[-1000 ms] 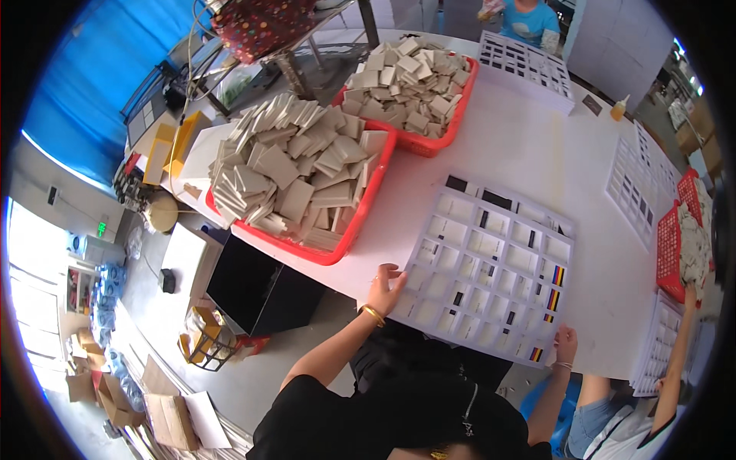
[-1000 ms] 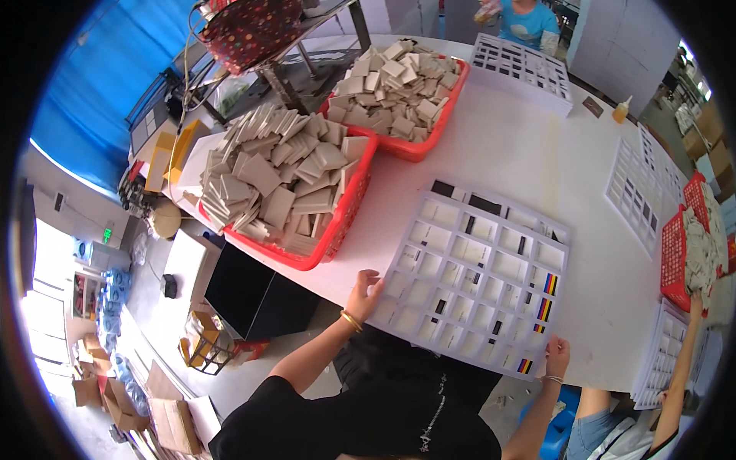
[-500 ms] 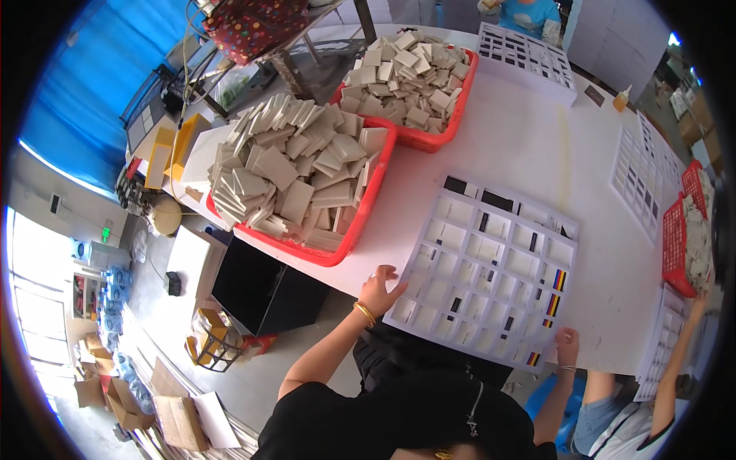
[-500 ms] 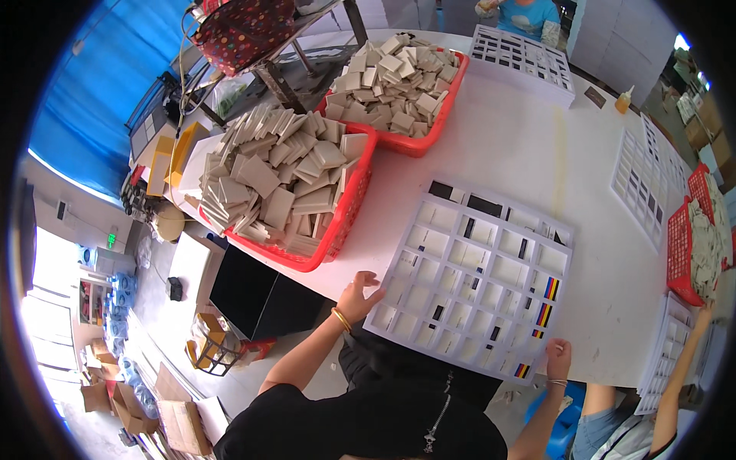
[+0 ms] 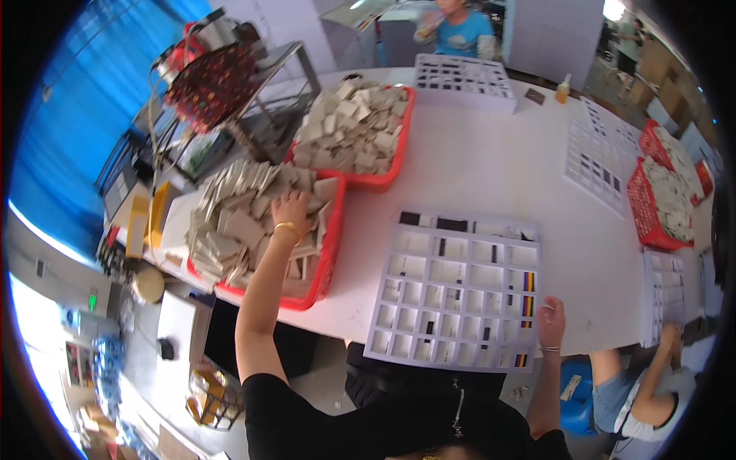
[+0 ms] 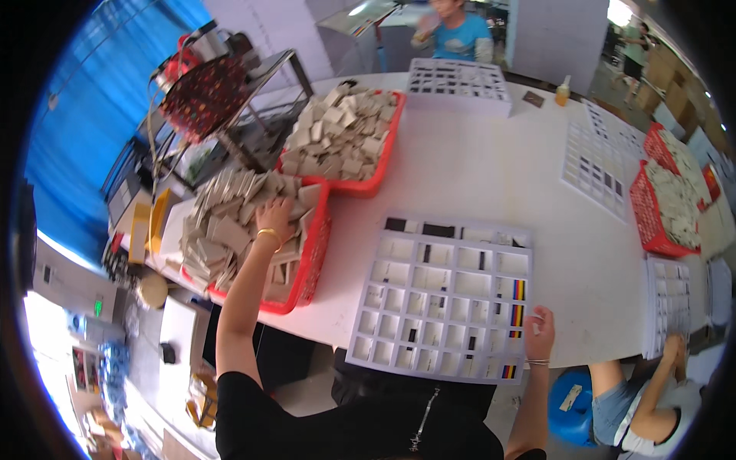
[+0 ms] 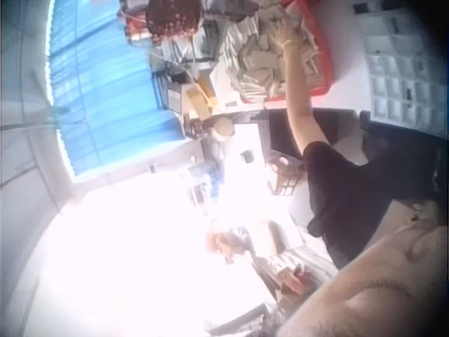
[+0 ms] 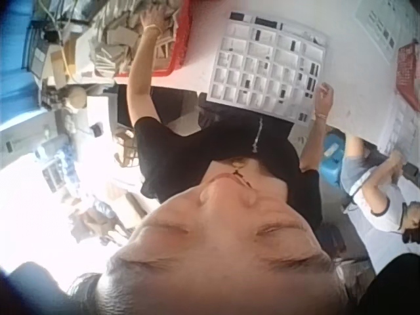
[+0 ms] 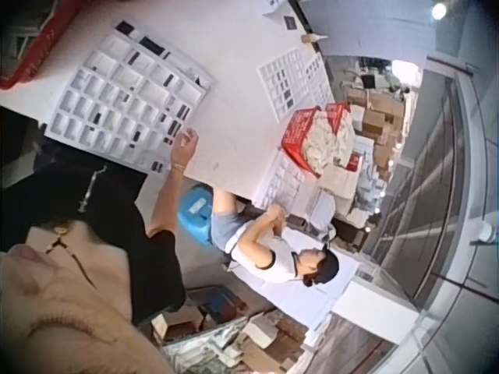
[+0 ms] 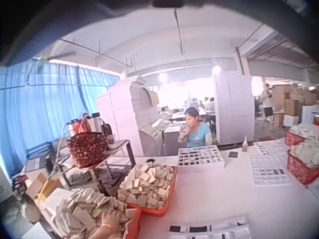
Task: The person picks small rectangular tiles from red baskets and places them into a white grid tray. They handle the tiles one by one, occasionally flipping them over to check the back before inserting them into the compartments. The process is repetitive, focusing on filling the grid slots with the tiles.
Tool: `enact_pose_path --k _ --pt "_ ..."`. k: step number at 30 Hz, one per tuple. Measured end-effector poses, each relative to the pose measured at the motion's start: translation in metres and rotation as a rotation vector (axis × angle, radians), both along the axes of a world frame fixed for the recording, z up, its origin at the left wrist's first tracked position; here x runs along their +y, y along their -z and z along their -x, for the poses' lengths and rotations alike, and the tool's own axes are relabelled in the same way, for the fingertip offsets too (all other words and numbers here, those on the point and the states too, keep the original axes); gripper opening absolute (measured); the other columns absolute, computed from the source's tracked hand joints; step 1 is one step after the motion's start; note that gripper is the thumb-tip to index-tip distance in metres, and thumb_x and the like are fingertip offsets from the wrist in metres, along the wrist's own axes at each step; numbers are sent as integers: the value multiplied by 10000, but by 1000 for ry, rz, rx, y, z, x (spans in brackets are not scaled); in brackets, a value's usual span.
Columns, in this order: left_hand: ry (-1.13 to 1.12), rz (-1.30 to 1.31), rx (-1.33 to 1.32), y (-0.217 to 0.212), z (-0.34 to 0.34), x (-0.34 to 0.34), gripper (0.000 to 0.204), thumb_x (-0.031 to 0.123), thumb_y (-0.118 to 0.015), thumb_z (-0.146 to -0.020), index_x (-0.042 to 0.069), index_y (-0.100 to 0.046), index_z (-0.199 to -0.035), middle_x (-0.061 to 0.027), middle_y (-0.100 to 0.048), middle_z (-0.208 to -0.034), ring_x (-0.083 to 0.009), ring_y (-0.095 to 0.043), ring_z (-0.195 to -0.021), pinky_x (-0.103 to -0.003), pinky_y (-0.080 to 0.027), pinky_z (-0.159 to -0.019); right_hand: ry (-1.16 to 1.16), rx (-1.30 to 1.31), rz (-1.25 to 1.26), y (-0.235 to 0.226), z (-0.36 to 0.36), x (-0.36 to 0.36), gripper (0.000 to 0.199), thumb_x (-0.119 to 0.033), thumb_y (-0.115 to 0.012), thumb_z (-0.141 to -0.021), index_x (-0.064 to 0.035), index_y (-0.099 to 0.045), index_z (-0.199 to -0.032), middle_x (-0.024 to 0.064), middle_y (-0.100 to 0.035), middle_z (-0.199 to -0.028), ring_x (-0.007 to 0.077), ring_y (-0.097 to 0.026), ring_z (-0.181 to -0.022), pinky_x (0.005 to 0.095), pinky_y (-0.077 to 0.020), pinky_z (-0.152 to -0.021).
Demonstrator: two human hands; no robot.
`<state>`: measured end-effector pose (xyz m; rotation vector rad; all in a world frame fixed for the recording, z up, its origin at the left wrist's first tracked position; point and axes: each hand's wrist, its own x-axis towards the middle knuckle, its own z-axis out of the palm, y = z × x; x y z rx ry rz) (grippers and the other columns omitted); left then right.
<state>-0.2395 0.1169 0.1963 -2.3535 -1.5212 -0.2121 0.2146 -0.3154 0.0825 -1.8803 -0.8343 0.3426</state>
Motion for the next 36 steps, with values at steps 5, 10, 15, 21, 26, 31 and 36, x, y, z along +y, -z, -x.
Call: enact_pose_path --k 5,10,15,21,26,31,36 --pt "-43 10 221 5 1 30 303 152 -592 -762 150 -618 -1064 -66 -629 -1083 -241 -528 -1117 -423 -292 -995 -41 24 -16 -13 13 3 262 -82 -642 -818 -20 -560 -1059 76 -619 -952 131 -607 -803 269 -495 -756" --pt "-101 173 216 -32 -14 8 346 211 -644 -736 122 -579 -1065 -91 -624 -1088 -260 -537 -1088 -412 -315 -953 -18 24 -21 -21 12 -3 241 -83 -647 -815 -6 -568 -1029 78 -629 -922 134 -618 -807 267 -501 -723" --pt "-7 312 389 -48 -17 -19 425 289 -645 -767 131 -523 -1142 -109 -576 -1177 -271 -546 -1097 -432 -348 -927 -59 22 -39 -12 15 9 248 -89 -655 -816 2 -572 -1032 91 -640 -915 141 -629 -808 268 -503 -714" --pt "37 379 508 -51 -11 -20 307 303 -588 -821 173 -599 -1100 -146 -541 -1198 -297 -577 -1061 -438 -443 -873 -138 35 -78 -14 28 28 251 -99 -661 -812 -5 -583 -1031 88 -646 -899 148 -632 -816 273 -510 -733" --pt "-74 396 207 -41 1 -21 266 254 -563 -847 191 -599 -1104 -111 -536 -1225 -322 -565 -1089 -471 -446 -899 -136 27 -42 -12 26 27 253 -92 -658 -808 -6 -584 -1033 90 -647 -895 159 -637 -821 273 -511 -751" --pt "-121 211 -33 -37 15 -44 494 151 -634 -790 236 -469 -1248 -96 -524 -1266 -337 -501 -1182 -511 -373 -976 -156 34 -64 -15 26 24 238 -91 -653 -816 -5 -583 -1026 94 -647 -900 164 -640 -830 275 -509 -763" --pt "-277 300 -177 -50 39 -48 702 60 -707 -690 202 -413 -1311 -122 -528 -1269 -339 -492 -1194 -497 -383 -972 -194 57 -92 -20 28 31 224 -95 -650 -828 2 -581 -1019 96 -647 -915 162 -640 -844 280 -507 -781"
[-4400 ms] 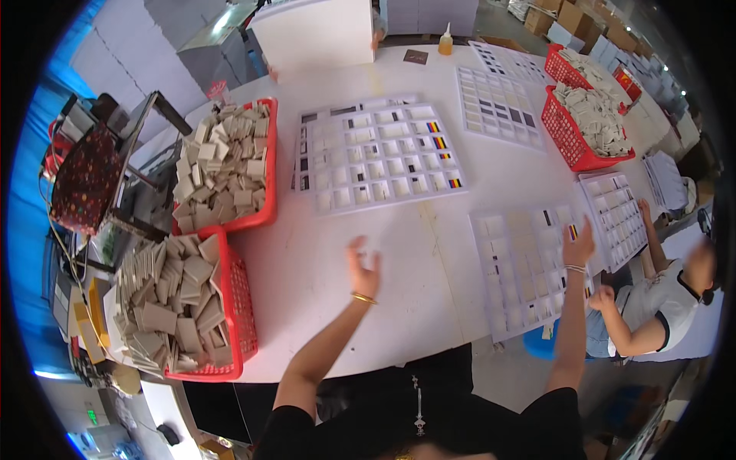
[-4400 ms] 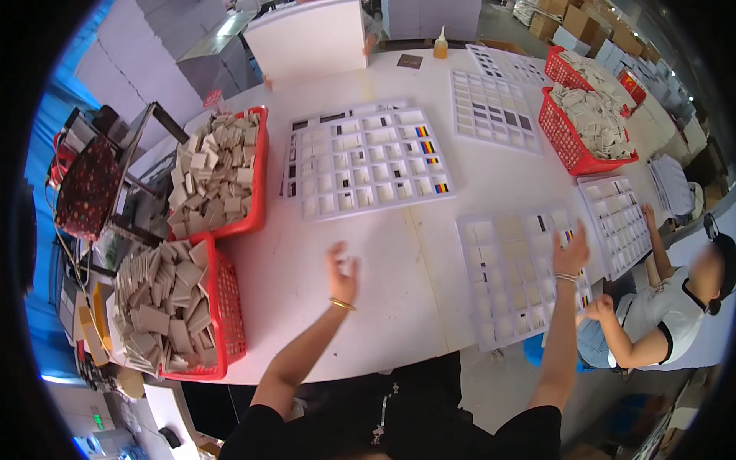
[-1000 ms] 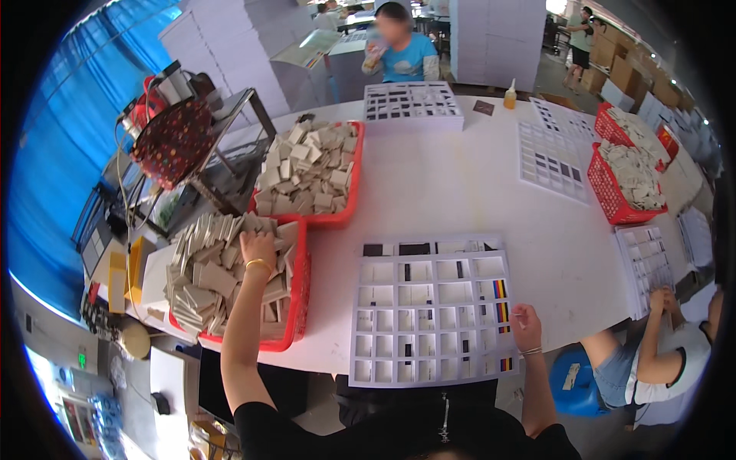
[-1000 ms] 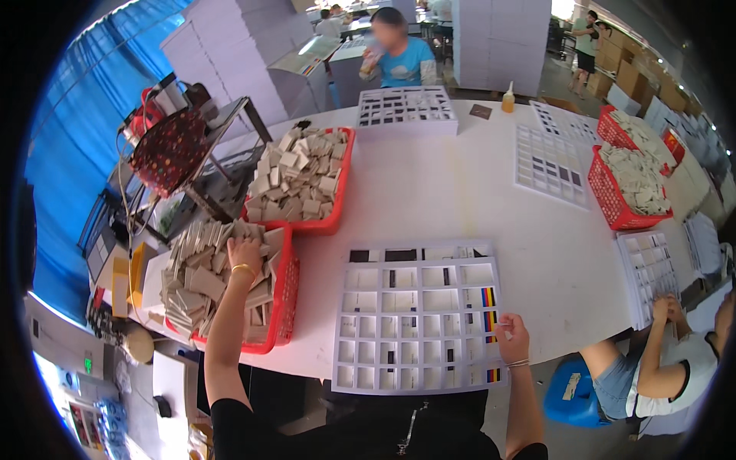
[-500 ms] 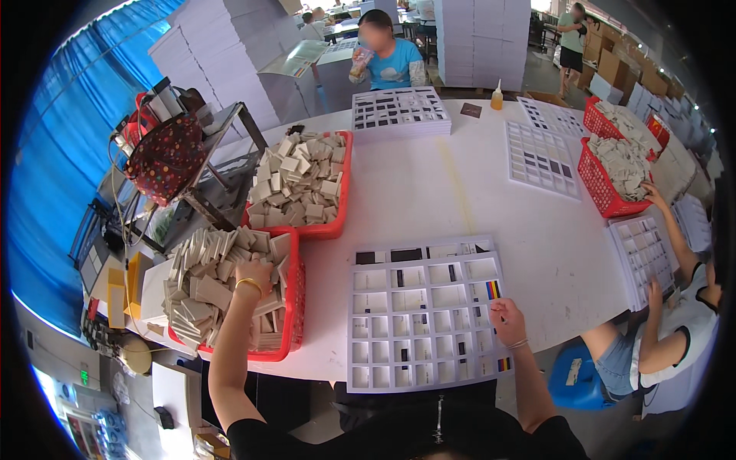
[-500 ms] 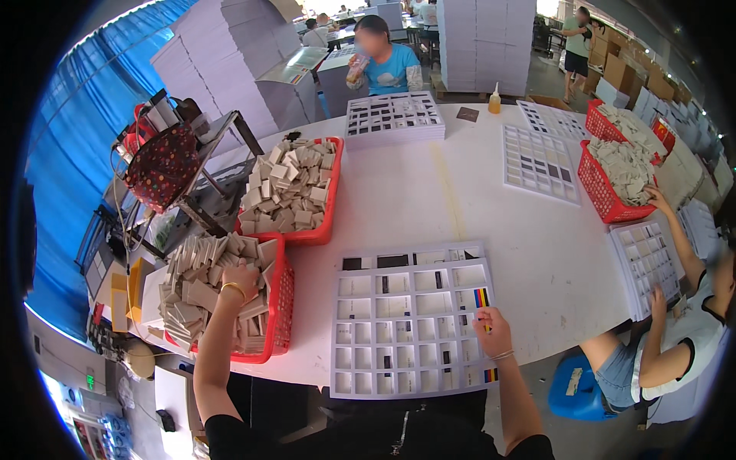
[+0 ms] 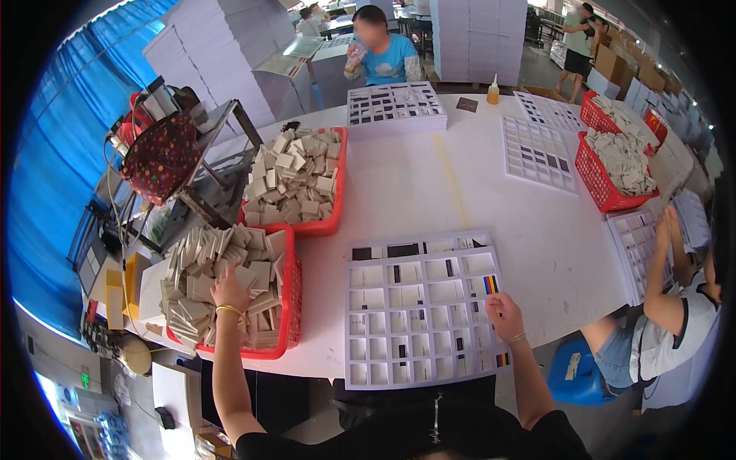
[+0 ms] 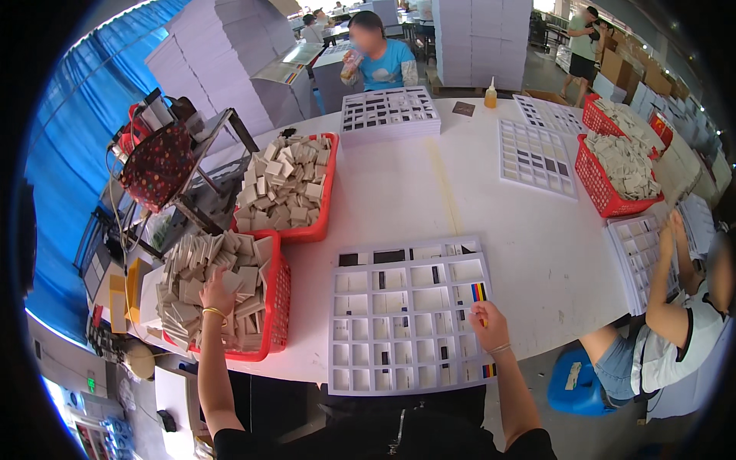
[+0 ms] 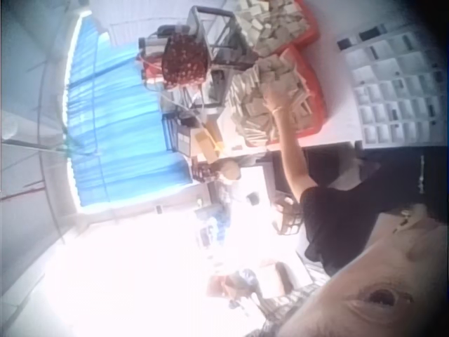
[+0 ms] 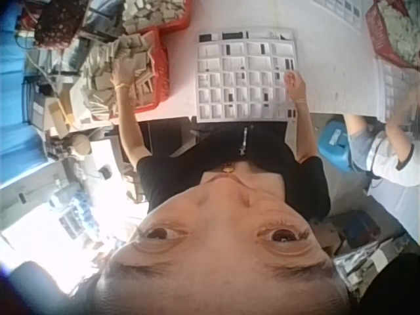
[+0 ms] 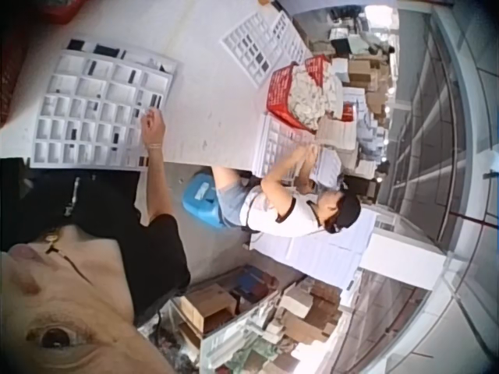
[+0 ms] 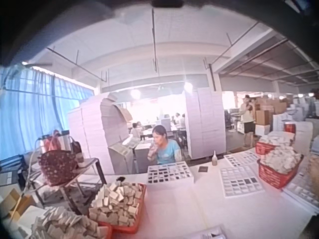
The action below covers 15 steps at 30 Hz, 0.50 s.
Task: The person picks small rectangular tiles from red baskets and places them into a white grid tray. They handle the tiles one by one, occasionally flipping them over to check the back before inserting them into the compartments. The process is repetitive, focusing on filling the grid slots with the tiles.
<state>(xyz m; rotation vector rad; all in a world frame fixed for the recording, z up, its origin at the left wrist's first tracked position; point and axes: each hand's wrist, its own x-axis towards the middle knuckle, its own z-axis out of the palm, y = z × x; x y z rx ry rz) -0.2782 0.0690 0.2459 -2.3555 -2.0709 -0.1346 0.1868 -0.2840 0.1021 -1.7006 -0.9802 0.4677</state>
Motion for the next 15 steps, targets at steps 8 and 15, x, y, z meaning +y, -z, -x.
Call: enact_pose_path --k 8,15 --pt "287 -503 -734 2 0 -23 570 6 -692 -687 49 -472 -1212 -153 -560 -1171 -317 -541 -1100 -383 -404 -967 -181 -24 -7 -13 22 41 234 -101 -638 -852 -6 -570 -1054 92 -648 -967 141 -636 -864 272 -508 -787" --pt "890 -137 -756 26 -110 -134 601 2 -812 -594 58 -525 -1119 -168 -570 -1154 -341 -584 -980 -362 -509 -810 -562 587 -57 -62 100 95 459 -144 -571 -929 -81 -361 -1332 111 -591 -1078 122 -625 -800 249 -510 -671"
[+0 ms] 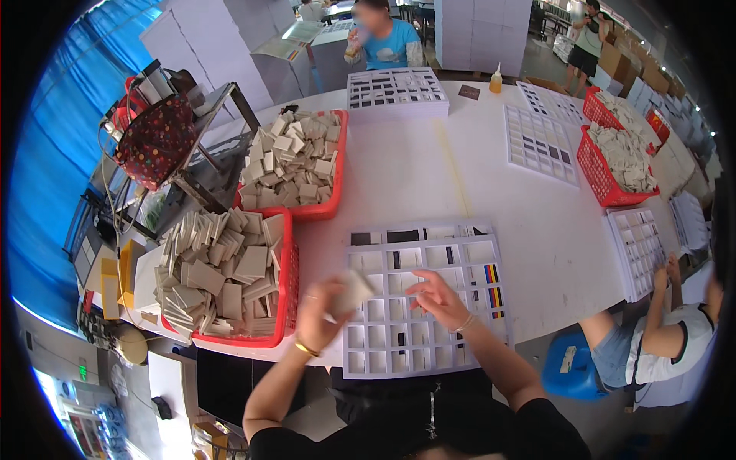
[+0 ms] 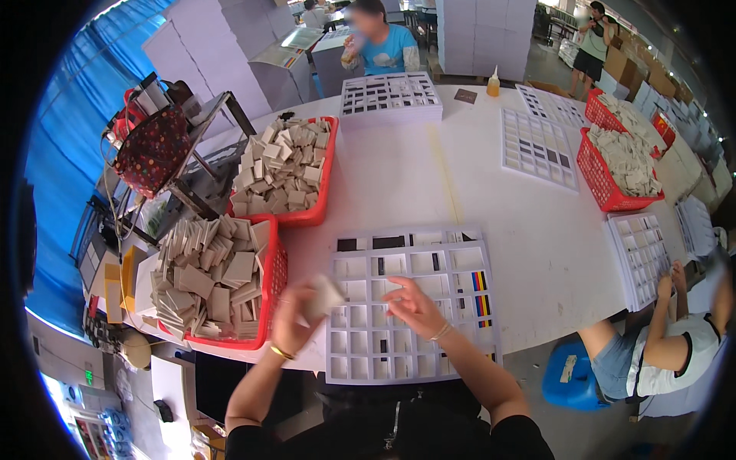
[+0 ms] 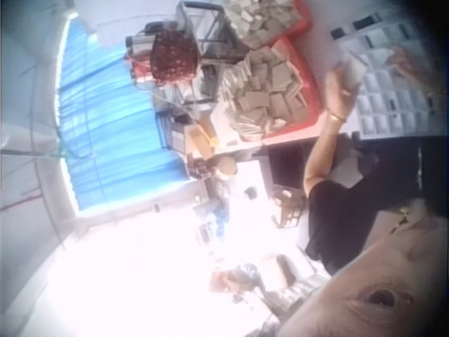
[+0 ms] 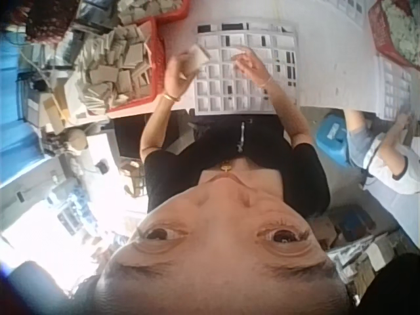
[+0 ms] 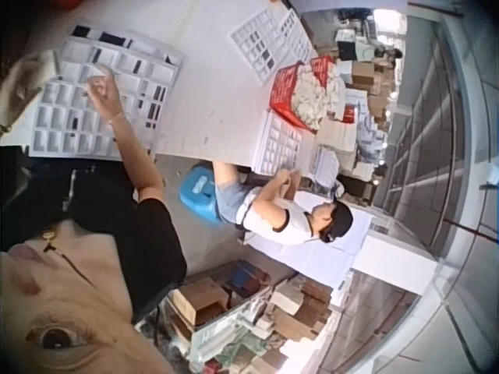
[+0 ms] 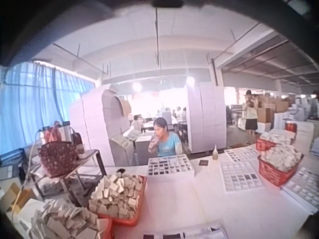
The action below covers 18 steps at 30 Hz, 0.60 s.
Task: The person picks small rectangular tiles from red baskets and places them into a white grid tray. They handle the tiles one by one, occasionally flipping them over to check the back before inserting them into the compartments. The process is repetitive, focusing on filling the grid slots with the tiles.
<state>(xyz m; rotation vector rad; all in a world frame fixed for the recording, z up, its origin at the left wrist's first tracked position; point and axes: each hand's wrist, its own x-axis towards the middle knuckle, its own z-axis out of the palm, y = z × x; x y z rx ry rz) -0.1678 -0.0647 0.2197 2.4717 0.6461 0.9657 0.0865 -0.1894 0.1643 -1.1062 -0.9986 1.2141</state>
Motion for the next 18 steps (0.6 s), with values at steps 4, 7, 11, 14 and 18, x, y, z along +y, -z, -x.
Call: enact_pose_path --k 4,7,11,14,18 --pt "175 540 -101 52 -45 -51 511 -8 -754 -694 51 -515 -1142 -138 -519 -1274 -246 -543 -1113 -339 -458 -905 -181 102 84 0 15 1 447 -175 -584 -928 -84 -391 -1321 90 -563 -1073 101 -603 -711 210 -463 -549" --pt "136 1109 -317 81 -63 -78 384 30 -702 -797 53 -512 -1130 -120 -528 -1266 -178 -545 -1073 -307 -476 -872 -132 127 225 20 7 -9 445 -174 -627 -900 -62 -432 -1284 77 -589 -991 107 -609 -666 205 -461 -488" --pt "159 1331 -367 101 -70 -92 349 11 -666 -825 49 -503 -1131 -108 -509 -1276 -156 -529 -1078 -278 -464 -873 -104 101 268 32 -1 -24 431 -159 -624 -892 -34 -444 -1263 66 -597 -1004 102 -616 -737 202 -487 -510" --pt "214 1305 -374 102 -74 -83 351 -2 -650 -831 40 -484 -1138 -107 -514 -1259 -160 -529 -1083 -282 -455 -884 -69 148 285 36 -5 -25 472 -170 -678 -857 -10 -452 -1240 96 -628 -976 140 -653 -746 223 -506 -506" --pt "129 1168 -396 101 -83 -69 392 -20 -657 -806 35 -468 -1146 -106 -528 -1239 -167 -522 -1098 -288 -450 -890 -44 82 311 37 -15 -19 436 -146 -678 -849 -11 -472 -1209 79 -635 -953 119 -641 -736 215 -487 -497"
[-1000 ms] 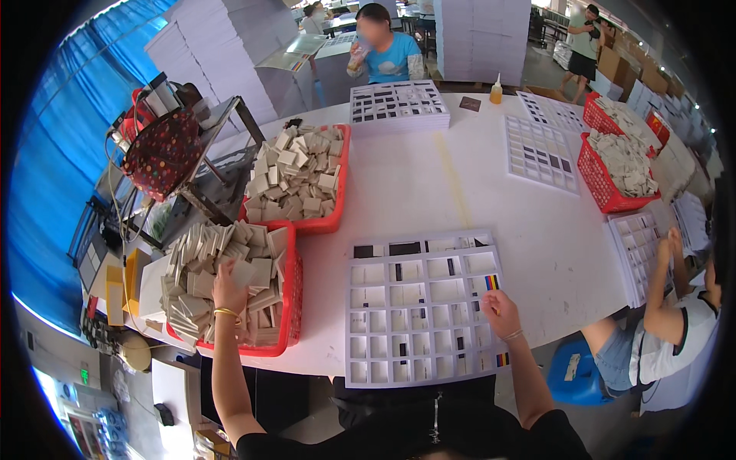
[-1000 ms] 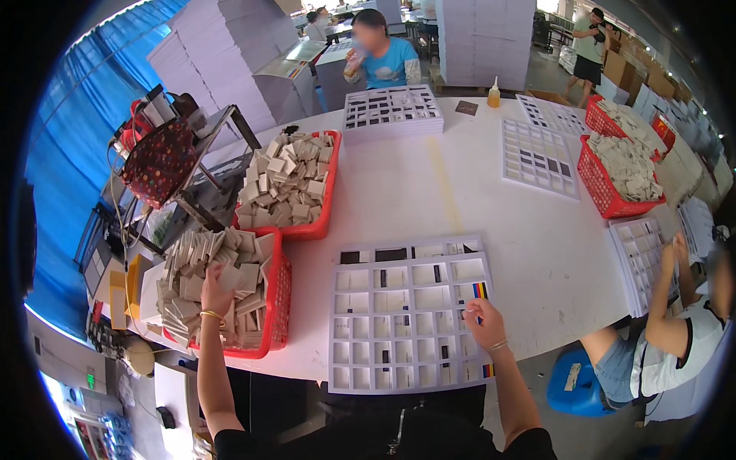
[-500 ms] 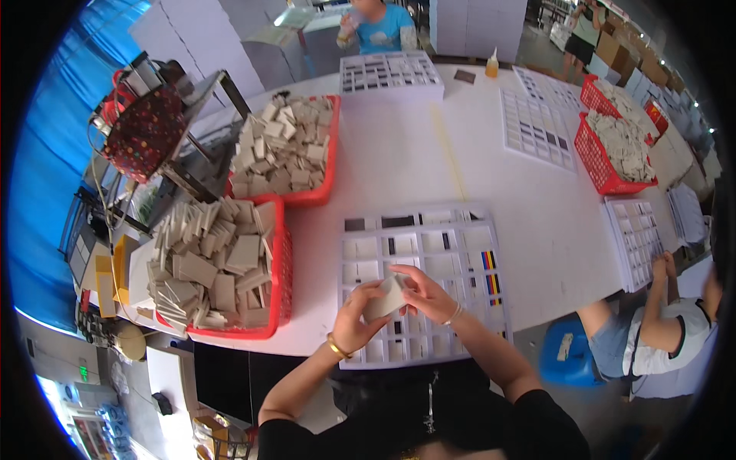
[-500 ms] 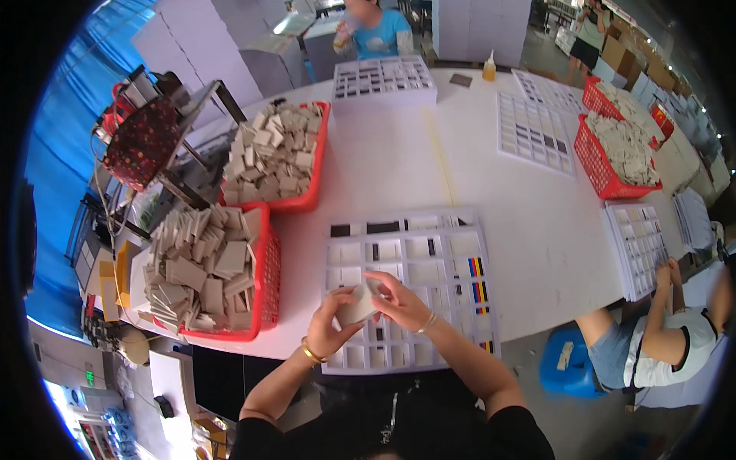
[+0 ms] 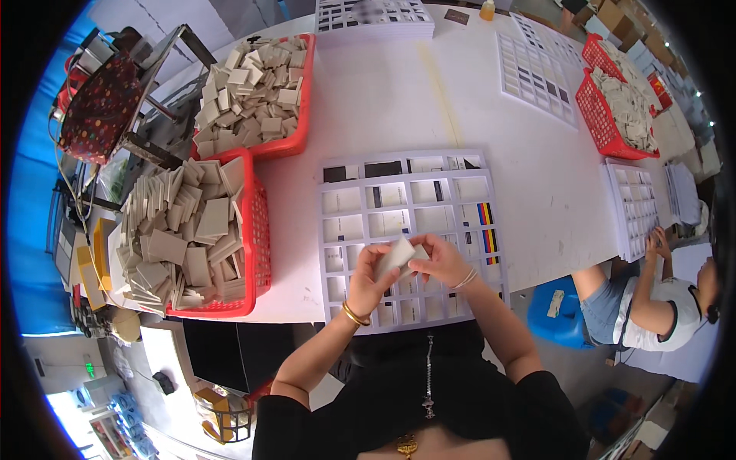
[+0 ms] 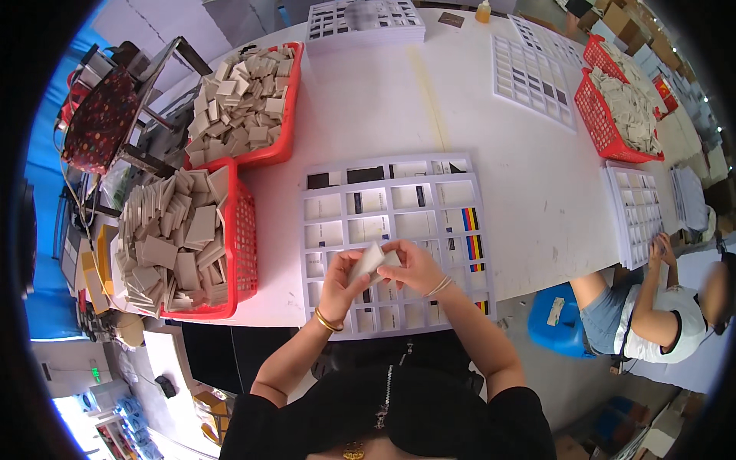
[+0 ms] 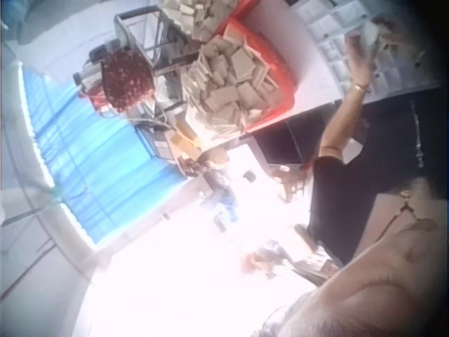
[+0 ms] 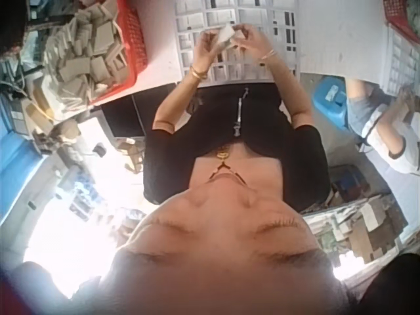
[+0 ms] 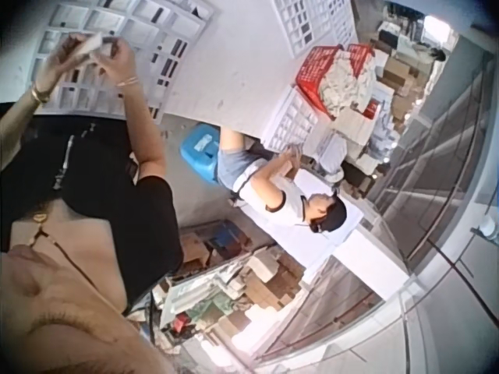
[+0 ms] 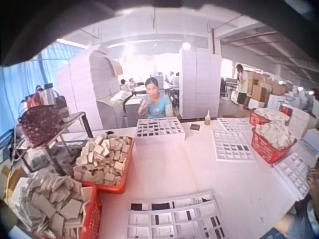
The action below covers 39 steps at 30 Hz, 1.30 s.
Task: The person picks small rectangular tiles from red baskets and places them into a white grid tray. They handle the tiles one by one, occasionally flipping them over to check the back before inserting them into the compartments. The process is repetitive, focusing on filling the grid slots with the tiles.
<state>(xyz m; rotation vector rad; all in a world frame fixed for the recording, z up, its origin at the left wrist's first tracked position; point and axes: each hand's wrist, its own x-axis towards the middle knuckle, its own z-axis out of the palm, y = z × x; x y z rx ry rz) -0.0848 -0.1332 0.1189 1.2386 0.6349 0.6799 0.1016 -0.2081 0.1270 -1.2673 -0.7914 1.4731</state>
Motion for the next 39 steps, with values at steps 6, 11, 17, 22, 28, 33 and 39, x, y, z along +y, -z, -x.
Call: enact_pose_path --k 6,11,17,22,28,33,39 --pt "-121 -862 611 4 -14 57 527 66 -713 -726 121 -498 -1203 -66 -589 -1191 -269 -492 -1146 -421 -343 -982 347 -201 -47 16 -51 1 354 -98 -640 -865 -63 -507 -1192 20 -598 -899 65 -541 -670 204 -423 -483" --pt "160 -985 761 23 -34 78 605 110 -742 -676 173 -498 -1225 -13 -600 -1224 -294 -419 -1239 -501 -233 -1034 657 -148 -124 -6 -74 6 351 -93 -610 -884 -57 -476 -1206 39 -592 -924 52 -506 -700 217 -413 -519" --pt "284 -1054 775 25 -47 86 609 113 -733 -694 177 -484 -1246 -14 -571 -1244 -288 -395 -1272 -514 -217 -1046 714 -100 -96 -8 -81 14 342 -108 -582 -905 -4 -459 -1206 70 -603 -997 79 -545 -763 227 -433 -575" --pt "32 -1047 710 14 -35 73 536 134 -707 -729 165 -505 -1225 -50 -533 -1269 -283 -433 -1229 -495 -255 -1033 636 -248 -224 10 -82 40 316 -135 -627 -881 -7 -520 -1149 56 -613 -967 80 -564 -771 218 -447 -595" --pt "127 -1042 908 22 -7 59 368 152 -666 -769 141 -576 -1126 -50 -570 -1208 -270 -459 -1205 -488 -266 -1026 457 -482 -112 24 -77 83 273 -141 -705 -804 -52 -591 -1035 44 -630 -847 116 -591 -669 268 -485 -599" --pt "166 -1209 896 31 -8 56 321 155 -648 -785 140 -594 -1101 -23 -584 -1211 -245 -439 -1242 -525 -224 -1048 358 -700 -92 52 -68 123 313 -196 -740 -734 -44 -593 -964 68 -656 -751 153 -609 -647 294 -496 -613" --pt "268 -1203 918 29 -10 62 309 168 -642 -794 140 -604 -1099 -19 -588 -1218 -228 -429 -1260 -549 -186 -1073 301 -790 -75 65 -60 145 258 -195 -735 -706 -51 -594 -867 82 -646 -737 191 -612 -644 311 -493 -615"
